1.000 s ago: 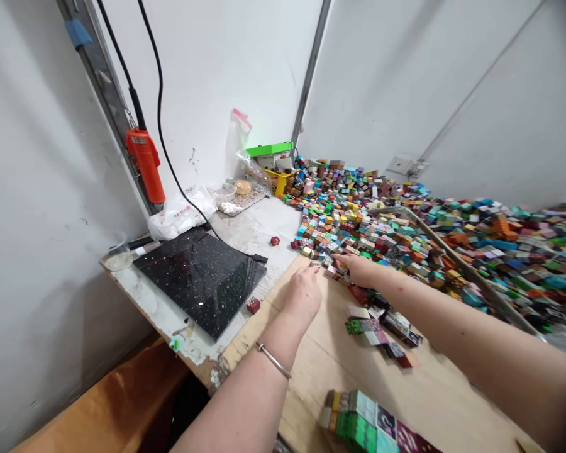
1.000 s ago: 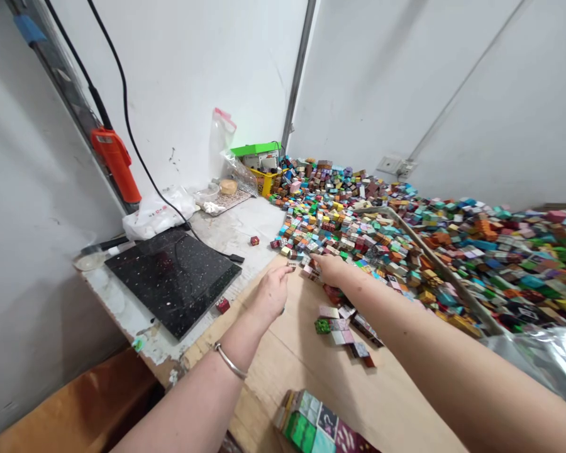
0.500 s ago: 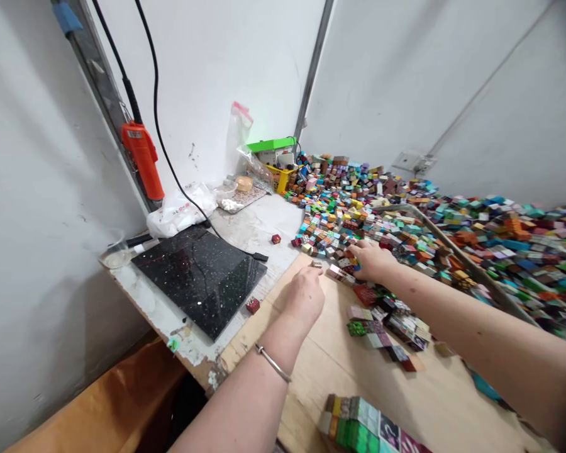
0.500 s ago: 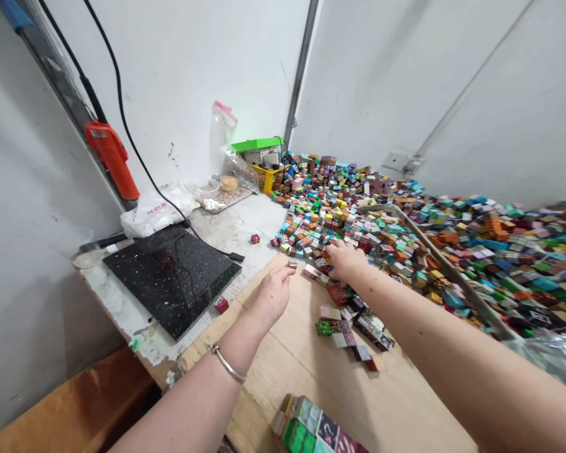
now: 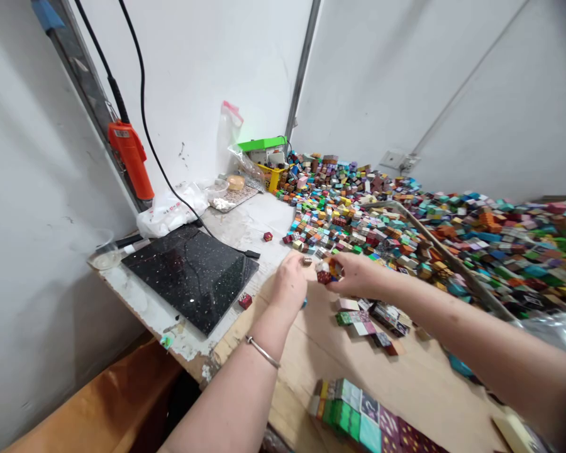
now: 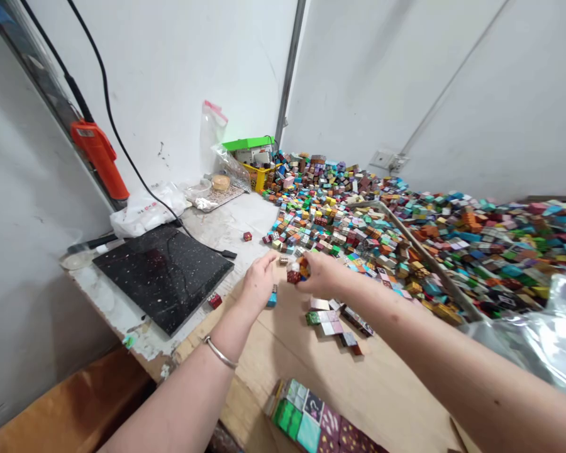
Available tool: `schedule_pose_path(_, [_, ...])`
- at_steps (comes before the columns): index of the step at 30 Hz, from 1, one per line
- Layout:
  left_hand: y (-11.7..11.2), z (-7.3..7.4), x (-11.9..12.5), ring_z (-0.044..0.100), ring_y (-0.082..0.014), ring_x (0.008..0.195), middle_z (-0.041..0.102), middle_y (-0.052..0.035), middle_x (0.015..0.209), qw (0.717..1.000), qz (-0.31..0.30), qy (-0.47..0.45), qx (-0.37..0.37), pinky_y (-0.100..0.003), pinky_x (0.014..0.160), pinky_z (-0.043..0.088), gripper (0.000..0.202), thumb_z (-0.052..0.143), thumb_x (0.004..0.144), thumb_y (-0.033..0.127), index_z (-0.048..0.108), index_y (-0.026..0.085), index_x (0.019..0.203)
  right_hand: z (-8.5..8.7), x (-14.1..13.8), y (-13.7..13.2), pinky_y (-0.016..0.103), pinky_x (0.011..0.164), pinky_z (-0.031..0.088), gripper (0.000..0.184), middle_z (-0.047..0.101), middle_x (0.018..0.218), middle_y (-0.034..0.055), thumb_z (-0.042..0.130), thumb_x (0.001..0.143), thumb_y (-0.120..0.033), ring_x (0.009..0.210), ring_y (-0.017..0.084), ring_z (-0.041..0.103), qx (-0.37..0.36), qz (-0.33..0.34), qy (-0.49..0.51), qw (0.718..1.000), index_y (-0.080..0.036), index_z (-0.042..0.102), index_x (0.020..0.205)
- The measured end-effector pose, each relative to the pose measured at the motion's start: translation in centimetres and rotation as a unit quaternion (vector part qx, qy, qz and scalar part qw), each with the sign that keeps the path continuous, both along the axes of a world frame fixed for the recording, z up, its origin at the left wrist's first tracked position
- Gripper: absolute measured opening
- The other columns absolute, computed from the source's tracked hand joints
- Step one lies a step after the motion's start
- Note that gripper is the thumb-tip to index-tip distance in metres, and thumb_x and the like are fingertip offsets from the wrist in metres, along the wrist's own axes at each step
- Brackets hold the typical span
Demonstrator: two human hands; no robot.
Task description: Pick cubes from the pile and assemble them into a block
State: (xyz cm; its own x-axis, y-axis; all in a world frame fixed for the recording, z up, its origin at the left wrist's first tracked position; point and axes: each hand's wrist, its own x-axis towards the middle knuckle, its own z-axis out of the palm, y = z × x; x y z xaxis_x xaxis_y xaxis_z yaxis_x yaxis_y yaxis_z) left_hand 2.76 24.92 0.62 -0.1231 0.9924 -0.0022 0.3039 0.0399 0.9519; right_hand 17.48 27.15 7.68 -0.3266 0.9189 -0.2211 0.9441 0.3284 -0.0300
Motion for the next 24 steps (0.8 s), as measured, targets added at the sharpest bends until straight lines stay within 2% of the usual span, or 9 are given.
schedule_pose_path(4, [-0.1, 0.0, -0.2, 0.05, -0.0103, 0.118, 0.055, -0.0049, 0.123, 1.0, -0.005, 0.006, -0.028, -0.033, 0.117, 0.038, 0.045, 0.026, 0.079, 0.024, 0.055, 0.021, 0.113, -1.5, -0.6, -2.8, 0.029, 0.073, 0.043, 0.06, 0.058, 0.103, 0.0143, 0.06, 0.06, -0.041, 0.088, 0.023, 0.055, -0.04, 0.029, 0.003, 0.999, -0.009, 0.054, 0.11])
schedule_pose_path(7, [-0.1, -0.2, -0.1, 0.052, -0.0119, 0.115, 0.057, -0.0043, 0.121, 0.998, -0.023, 0.015, -0.048, -0.037, 0.115, 0.04, 0.045, 0.028, 0.078, 0.025, 0.055, 0.022, 0.113, -2.1, 0.2, -3.6, 0.031, 0.087, 0.04, 0.081, 0.05, 0.119, 0.0176, 0.063, 0.058, -0.047, 0.104, 0.027, 0.049, -0.047, 0.034, 0.022, 0.998, -0.005, 0.045, 0.125])
schedule_pose_path(9, [0.0, -0.3, -0.1, 0.053, -0.011, 0.115, 0.057, -0.0032, 0.12, 0.998, -0.034, 0.022, -0.055, -0.035, 0.114, 0.041, 0.044, 0.029, 0.077, 0.025, 0.057, 0.023, 0.111, -2.1, 0.8, -3.8, 0.029, 0.09, 0.039, 0.085, 0.047, 0.124, 0.0163, 0.064, 0.061, -0.047, 0.109, 0.025, 0.048, -0.057, 0.019, 0.04, 0.997, -0.006, 0.039, 0.131])
schedule_pose_path(11, [0.1, -0.5, 0.0, 0.053, -0.0098, 0.115, 0.058, -0.0022, 0.12, 0.997, -0.043, 0.032, -0.058, -0.032, 0.113, 0.041, 0.042, 0.03, 0.077, 0.025, 0.058, 0.024, 0.109, -2.1, 1.1, -3.8, 0.027, 0.088, 0.041, 0.075, 0.048, 0.124, 0.0146, 0.06, 0.069, -0.041, 0.108, 0.022, 0.049, -0.065, -0.002, 0.045, 0.997, -0.008, 0.038, 0.133])
schedule_pose_path(14, [0.2, -1.0, 0.1, 0.054, -0.0098, 0.111, 0.059, -0.0021, 0.117, 0.995, -0.056, 0.052, -0.066, -0.032, 0.11, 0.043, 0.04, 0.033, 0.076, 0.026, 0.059, 0.025, 0.107, -2.5, 1.2, -3.3, 0.024, 0.091, 0.038, 0.05, 0.049, 0.125, 0.0123, 0.046, 0.081, -0.022, 0.11, 0.019, 0.049, -0.053, -0.008, 0.027, 0.998, -0.01, 0.042, 0.13])
schedule_pose_path(16, [0.3, -1.3, 0.1, 0.057, -0.0097, 0.104, 0.061, -0.0018, 0.114, 0.993, -0.066, 0.068, -0.072, -0.032, 0.106, 0.046, 0.037, 0.039, 0.074, 0.029, 0.059, 0.026, 0.105, -3.0, 1.2, -2.7, 0.025, 0.094, 0.036, 0.047, 0.05, 0.124, 0.0112, 0.04, 0.082, -0.012, 0.112, 0.018, 0.048, -0.033, 0.003, 0.012, 0.999, -0.012, 0.045, 0.128])
schedule_pose_path(18, [0.2, -1.5, 0.2, 0.058, -0.0096, 0.099, 0.062, -0.0014, 0.111, 0.991, -0.074, 0.084, -0.075, -0.032, 0.103, 0.048, 0.038, 0.05, 0.07, 0.039, 0.059, 0.028, 0.105, -3.4, 1.1, -1.8, 0.026, 0.09, 0.038, 0.047, 0.053, 0.119, 0.0124, 0.039, 0.08, -0.008, 0.106, 0.019, 0.05, -0.004, 0.008, -0.009, 1.0, -0.013, 0.048, 0.126])
schedule_pose_path(21, [-0.1, -1.3, 0.2, 0.056, -0.0102, 0.099, 0.061, -0.0015, 0.111, 0.988, -0.082, 0.111, -0.072, -0.032, 0.103, 0.047, 0.048, 0.062, 0.06, 0.047, 0.059, 0.029, 0.104, -3.5, 0.9, -0.4, 0.032, 0.087, 0.037, 0.044, 0.053, 0.112, 0.0167, 0.042, 0.08, -0.01, 0.103, 0.024, 0.05, 0.059, -0.002, -0.04, 0.997, -0.01, 0.05, 0.123])
schedule_pose_path(24, [-0.5, -0.7, 0.3, 0.054, -0.0118, 0.104, 0.06, -0.0035, 0.11, 0.985, -0.082, 0.136, -0.073, -0.032, 0.106, 0.044, 0.049, 0.066, 0.058, 0.044, 0.061, 0.026, 0.103, -3.4, 0.6, 0.7, 0.04, 0.09, 0.034, 0.042, 0.054, 0.11, 0.0191, 0.046, 0.081, -0.024, 0.11, 0.032, 0.042, 0.101, -0.022, -0.062, 0.993, -0.01, 0.052, 0.12])
